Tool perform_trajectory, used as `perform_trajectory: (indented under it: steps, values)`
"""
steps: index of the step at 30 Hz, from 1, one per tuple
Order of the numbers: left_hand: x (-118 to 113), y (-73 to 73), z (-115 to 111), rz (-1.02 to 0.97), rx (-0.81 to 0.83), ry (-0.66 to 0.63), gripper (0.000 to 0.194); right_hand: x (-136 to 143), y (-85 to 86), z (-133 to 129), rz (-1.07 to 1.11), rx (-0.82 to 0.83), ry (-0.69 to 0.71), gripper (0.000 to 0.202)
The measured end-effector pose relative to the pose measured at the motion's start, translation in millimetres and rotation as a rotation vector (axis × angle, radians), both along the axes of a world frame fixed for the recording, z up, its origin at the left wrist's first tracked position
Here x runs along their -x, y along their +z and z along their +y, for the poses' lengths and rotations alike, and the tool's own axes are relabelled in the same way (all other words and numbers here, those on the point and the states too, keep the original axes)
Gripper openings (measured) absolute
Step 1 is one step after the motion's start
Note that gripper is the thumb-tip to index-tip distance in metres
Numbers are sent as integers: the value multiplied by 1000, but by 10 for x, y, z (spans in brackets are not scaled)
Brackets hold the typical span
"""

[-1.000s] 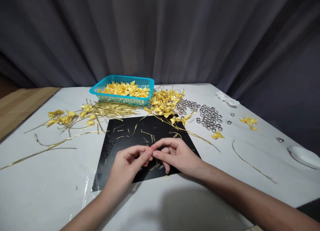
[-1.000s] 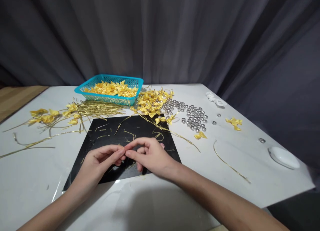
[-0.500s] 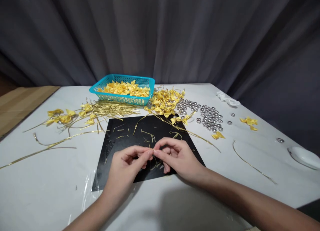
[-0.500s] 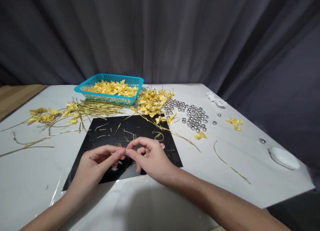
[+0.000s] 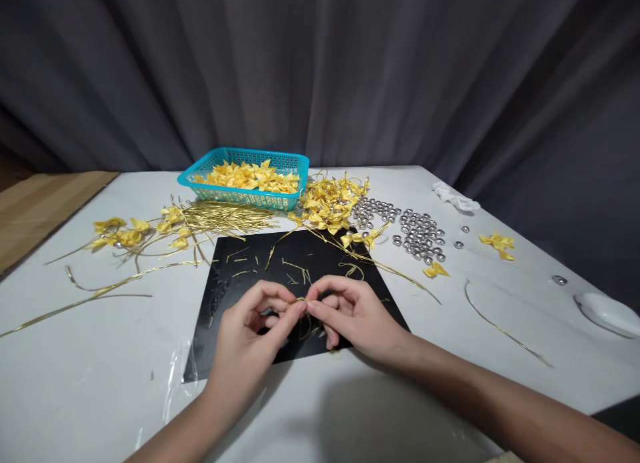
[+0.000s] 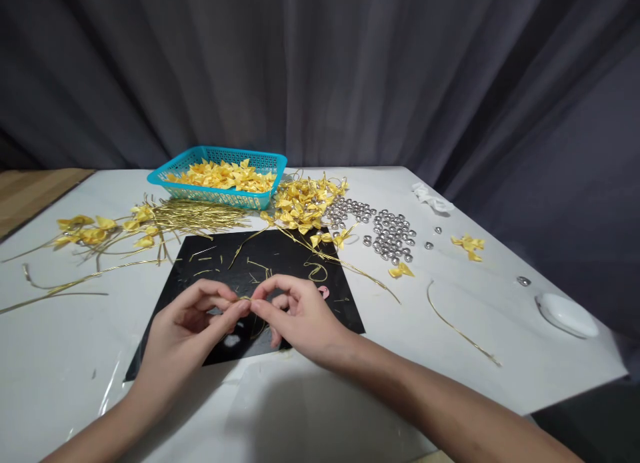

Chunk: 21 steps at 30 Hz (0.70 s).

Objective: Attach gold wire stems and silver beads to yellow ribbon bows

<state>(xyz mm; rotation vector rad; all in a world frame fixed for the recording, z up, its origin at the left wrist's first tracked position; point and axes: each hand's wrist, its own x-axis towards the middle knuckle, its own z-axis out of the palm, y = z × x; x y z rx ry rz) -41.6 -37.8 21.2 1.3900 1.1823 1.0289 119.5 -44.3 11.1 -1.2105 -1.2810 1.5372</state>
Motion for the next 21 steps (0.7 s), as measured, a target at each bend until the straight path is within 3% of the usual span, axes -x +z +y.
perform_trajectory:
  steps: [7,11,21]
  values:
    - [-1,-50,-6,-19,-33,44,18,-3,0,5,4,9,-7,28]
    - [1,-46,1,-21,-17,1,10,-11,-5,11,-5,0,-21,28]
    - [25,-76,39,41,48,-89,22,-59,42,35,19,-47,-32,30]
